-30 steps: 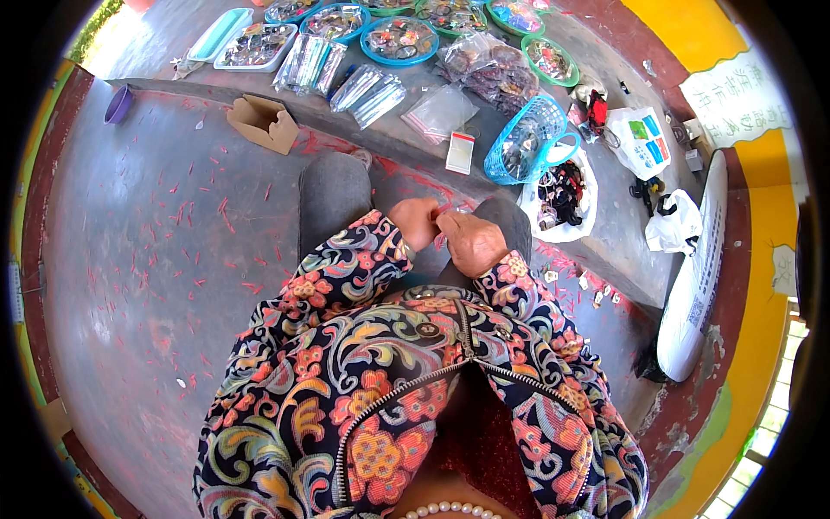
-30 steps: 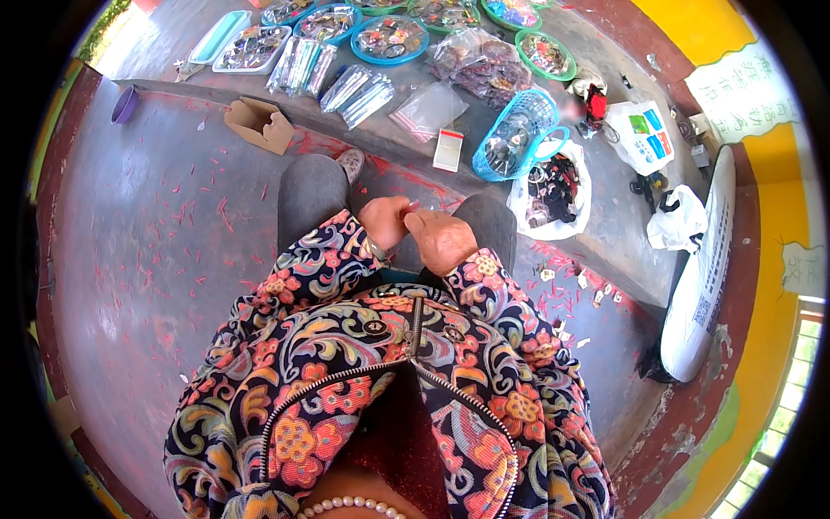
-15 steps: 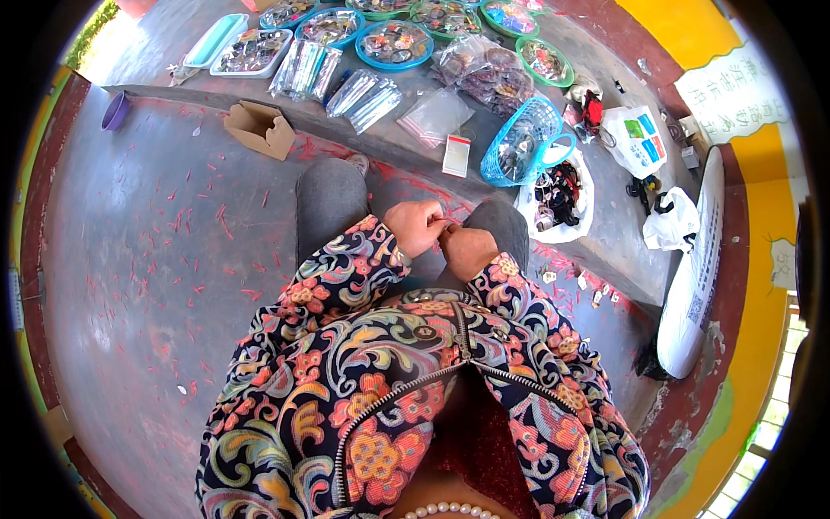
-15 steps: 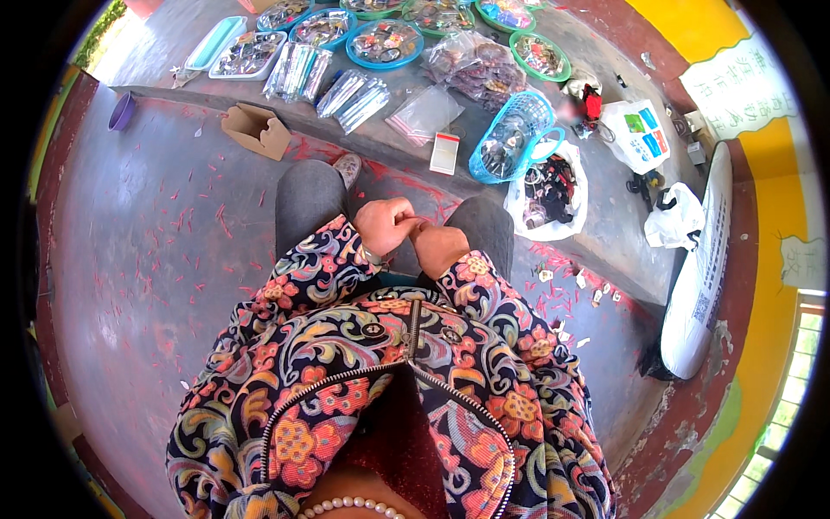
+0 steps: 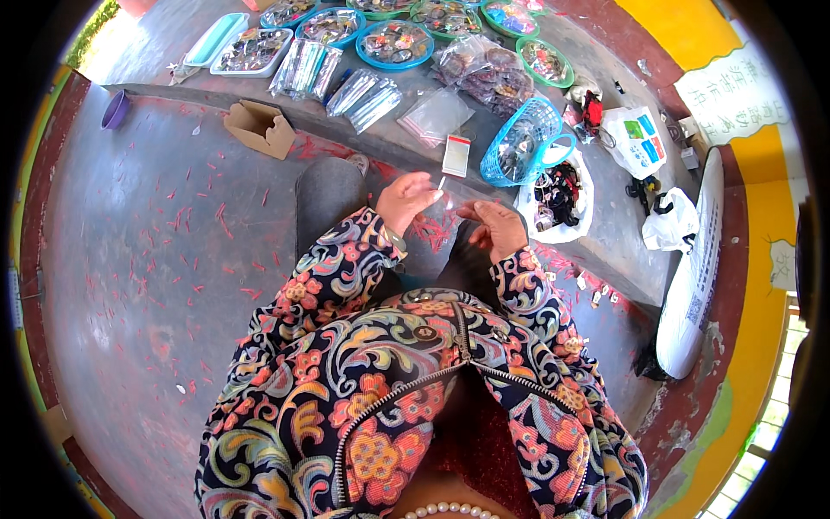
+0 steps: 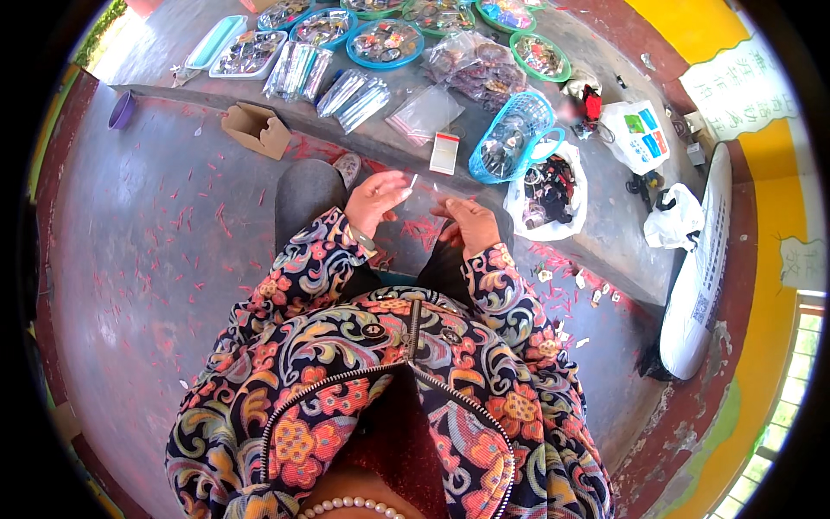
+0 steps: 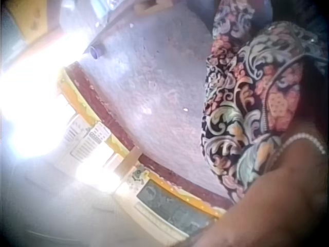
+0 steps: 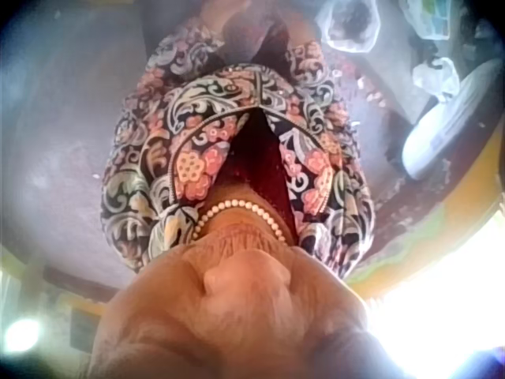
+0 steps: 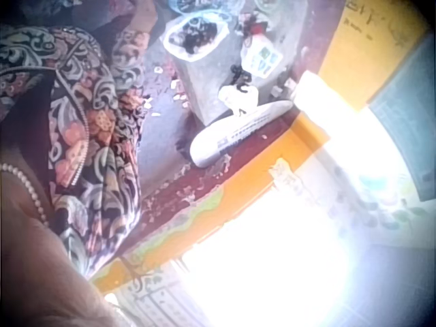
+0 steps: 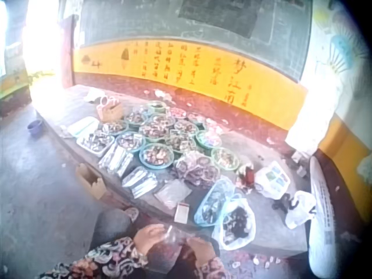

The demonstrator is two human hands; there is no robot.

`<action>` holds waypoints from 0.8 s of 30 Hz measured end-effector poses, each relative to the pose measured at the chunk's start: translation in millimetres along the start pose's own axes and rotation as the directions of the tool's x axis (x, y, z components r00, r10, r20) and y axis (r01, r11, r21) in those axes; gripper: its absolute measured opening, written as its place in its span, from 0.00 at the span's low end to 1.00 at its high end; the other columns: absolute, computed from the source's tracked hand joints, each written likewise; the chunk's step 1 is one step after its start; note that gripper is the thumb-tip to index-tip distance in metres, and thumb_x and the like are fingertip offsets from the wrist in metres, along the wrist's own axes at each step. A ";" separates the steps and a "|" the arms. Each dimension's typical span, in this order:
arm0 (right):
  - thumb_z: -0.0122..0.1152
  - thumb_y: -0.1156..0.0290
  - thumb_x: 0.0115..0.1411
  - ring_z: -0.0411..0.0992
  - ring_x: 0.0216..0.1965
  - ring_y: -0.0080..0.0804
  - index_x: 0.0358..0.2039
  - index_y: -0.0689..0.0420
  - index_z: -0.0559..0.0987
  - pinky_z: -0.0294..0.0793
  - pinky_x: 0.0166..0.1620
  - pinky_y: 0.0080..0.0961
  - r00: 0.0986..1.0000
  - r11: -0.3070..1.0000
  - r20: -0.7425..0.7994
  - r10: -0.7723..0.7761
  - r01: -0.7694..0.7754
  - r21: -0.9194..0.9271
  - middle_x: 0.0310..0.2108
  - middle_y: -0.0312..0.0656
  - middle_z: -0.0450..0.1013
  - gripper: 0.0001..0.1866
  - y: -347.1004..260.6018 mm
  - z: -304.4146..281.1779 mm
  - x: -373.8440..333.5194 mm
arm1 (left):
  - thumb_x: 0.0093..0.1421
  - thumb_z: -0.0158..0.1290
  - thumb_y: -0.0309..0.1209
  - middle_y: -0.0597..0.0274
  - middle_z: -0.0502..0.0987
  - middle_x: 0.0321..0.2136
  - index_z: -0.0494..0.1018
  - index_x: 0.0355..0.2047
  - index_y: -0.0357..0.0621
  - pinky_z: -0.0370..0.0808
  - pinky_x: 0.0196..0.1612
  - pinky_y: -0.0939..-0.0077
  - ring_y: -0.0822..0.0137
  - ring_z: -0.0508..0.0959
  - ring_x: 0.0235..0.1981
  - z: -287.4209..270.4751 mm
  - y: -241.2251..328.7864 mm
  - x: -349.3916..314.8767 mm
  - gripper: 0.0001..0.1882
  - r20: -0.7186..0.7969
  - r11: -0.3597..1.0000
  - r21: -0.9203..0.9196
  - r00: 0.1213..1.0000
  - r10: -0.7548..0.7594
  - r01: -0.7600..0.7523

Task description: The person sits on the floor and repeatedly picks up small hair accessories, places them into clear plastic bags, and seals the bags. The person handles items one by one, organizing them into individual packages.

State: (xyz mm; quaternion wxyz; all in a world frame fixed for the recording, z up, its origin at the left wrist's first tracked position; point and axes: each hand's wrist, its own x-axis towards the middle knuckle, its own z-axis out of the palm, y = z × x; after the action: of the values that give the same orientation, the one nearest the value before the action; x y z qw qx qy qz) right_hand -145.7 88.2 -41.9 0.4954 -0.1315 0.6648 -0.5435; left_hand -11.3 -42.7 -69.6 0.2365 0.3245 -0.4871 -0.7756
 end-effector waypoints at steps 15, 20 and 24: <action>0.51 0.64 0.55 0.69 0.21 0.17 0.50 0.65 0.61 0.61 0.14 0.07 0.858 0.896 0.513 -0.010 -0.220 0.386 0.48 0.48 0.63 0.25 -7.7 -7.5 -4.5 | 0.57 0.44 0.25 0.54 0.72 0.37 0.67 0.40 0.32 0.74 0.40 0.76 0.66 0.73 0.38 -3.2 -3.8 1.0 0.12 0.291 0.898 -0.304 0.928 -0.231 0.319; 0.51 0.66 0.55 0.72 0.23 0.21 0.47 0.65 0.65 0.62 0.15 0.08 0.896 0.864 0.442 -0.039 -0.191 0.465 0.44 0.45 0.67 0.22 -1.8 -5.0 -1.7 | 0.59 0.41 0.26 0.52 0.70 0.40 0.66 0.41 0.31 0.72 0.44 0.72 0.62 0.72 0.41 -1.5 -2.9 -0.9 0.13 0.392 0.888 -0.324 0.900 -0.188 0.326; 0.52 0.66 0.54 0.72 0.23 0.21 0.45 0.65 0.66 0.62 0.15 0.09 0.897 0.861 0.437 -0.067 -0.169 0.480 0.39 0.43 0.70 0.21 6.7 -7.4 2.2 | 0.59 0.39 0.27 0.51 0.70 0.40 0.64 0.43 0.31 0.69 0.48 0.69 0.61 0.71 0.43 -0.4 -7.7 -1.6 0.14 0.444 0.882 -0.339 0.883 -0.155 0.326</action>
State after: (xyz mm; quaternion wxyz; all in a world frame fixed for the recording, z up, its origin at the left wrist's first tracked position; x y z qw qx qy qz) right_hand -150.3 93.5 -49.3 0.6636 -0.0976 0.3732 -0.6410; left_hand -10.3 -38.7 -76.3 0.0923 0.1604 -0.3091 -0.9329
